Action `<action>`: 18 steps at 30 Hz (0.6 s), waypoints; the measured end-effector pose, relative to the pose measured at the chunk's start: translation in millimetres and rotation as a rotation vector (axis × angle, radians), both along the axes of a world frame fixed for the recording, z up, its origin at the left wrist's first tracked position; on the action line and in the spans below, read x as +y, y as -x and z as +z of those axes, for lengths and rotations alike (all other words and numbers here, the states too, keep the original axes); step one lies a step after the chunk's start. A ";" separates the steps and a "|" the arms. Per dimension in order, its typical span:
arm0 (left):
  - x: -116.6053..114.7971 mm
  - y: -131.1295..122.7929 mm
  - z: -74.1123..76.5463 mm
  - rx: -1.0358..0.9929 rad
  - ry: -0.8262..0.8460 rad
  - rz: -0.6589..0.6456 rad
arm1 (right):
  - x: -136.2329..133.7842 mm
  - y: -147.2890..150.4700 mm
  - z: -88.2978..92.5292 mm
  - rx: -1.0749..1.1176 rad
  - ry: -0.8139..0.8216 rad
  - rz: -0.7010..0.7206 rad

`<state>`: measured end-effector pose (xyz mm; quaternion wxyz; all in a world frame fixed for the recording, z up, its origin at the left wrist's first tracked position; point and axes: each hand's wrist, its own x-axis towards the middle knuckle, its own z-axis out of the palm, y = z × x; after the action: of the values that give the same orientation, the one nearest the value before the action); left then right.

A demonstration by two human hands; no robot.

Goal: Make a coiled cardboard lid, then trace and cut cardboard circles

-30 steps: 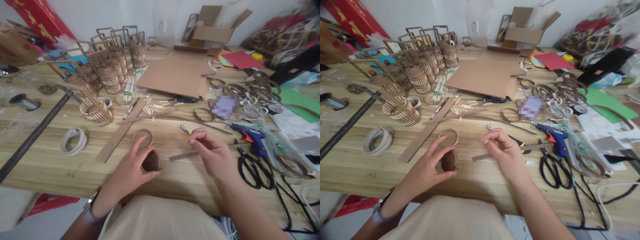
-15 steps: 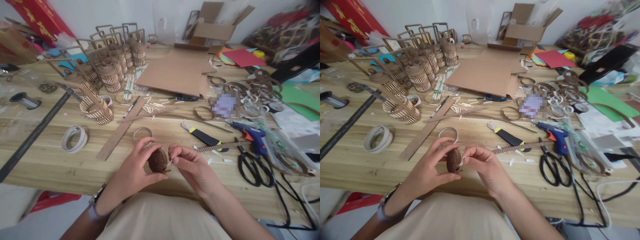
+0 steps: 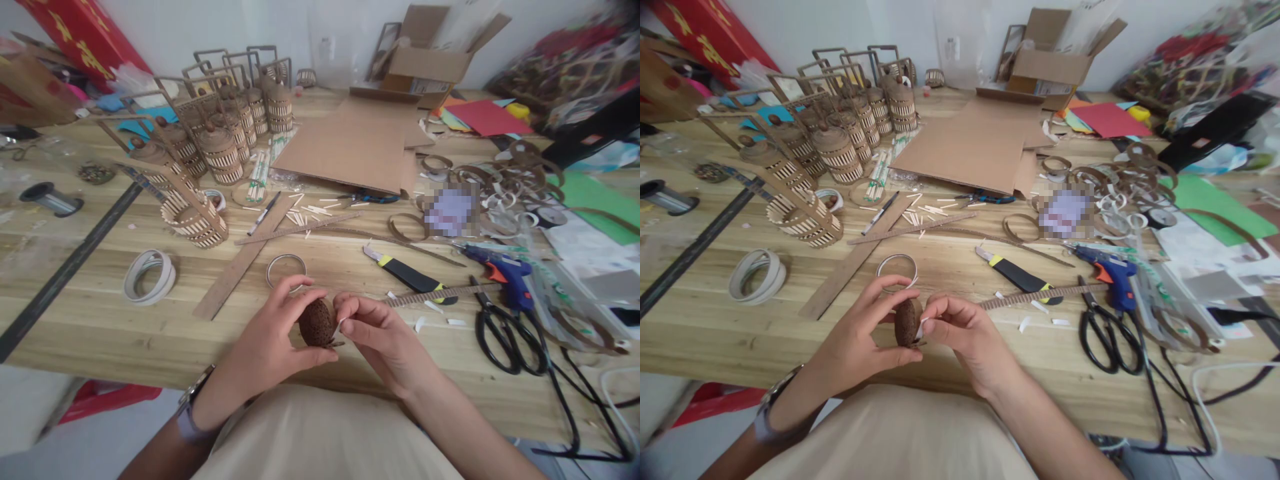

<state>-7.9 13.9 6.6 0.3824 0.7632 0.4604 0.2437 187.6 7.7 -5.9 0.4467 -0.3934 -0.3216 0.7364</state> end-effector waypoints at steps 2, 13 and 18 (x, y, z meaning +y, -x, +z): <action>0.0 -0.1 0.4 -0.002 0.004 -0.002 | -0.1 0.3 0.3 -0.001 -0.002 0.000; -3.0 -2.0 -2.3 -0.072 0.036 -0.007 | -3.0 3.1 -2.7 0.035 -0.028 0.011; -4.0 -3.8 -0.2 -0.076 0.014 -0.026 | -3.0 -0.3 -5.0 -0.039 -0.183 0.022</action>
<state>-4.1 9.8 6.5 0.4081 0.7565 0.4374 0.2645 187.9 4.8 -10.9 0.4664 -0.3616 -0.4003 0.7011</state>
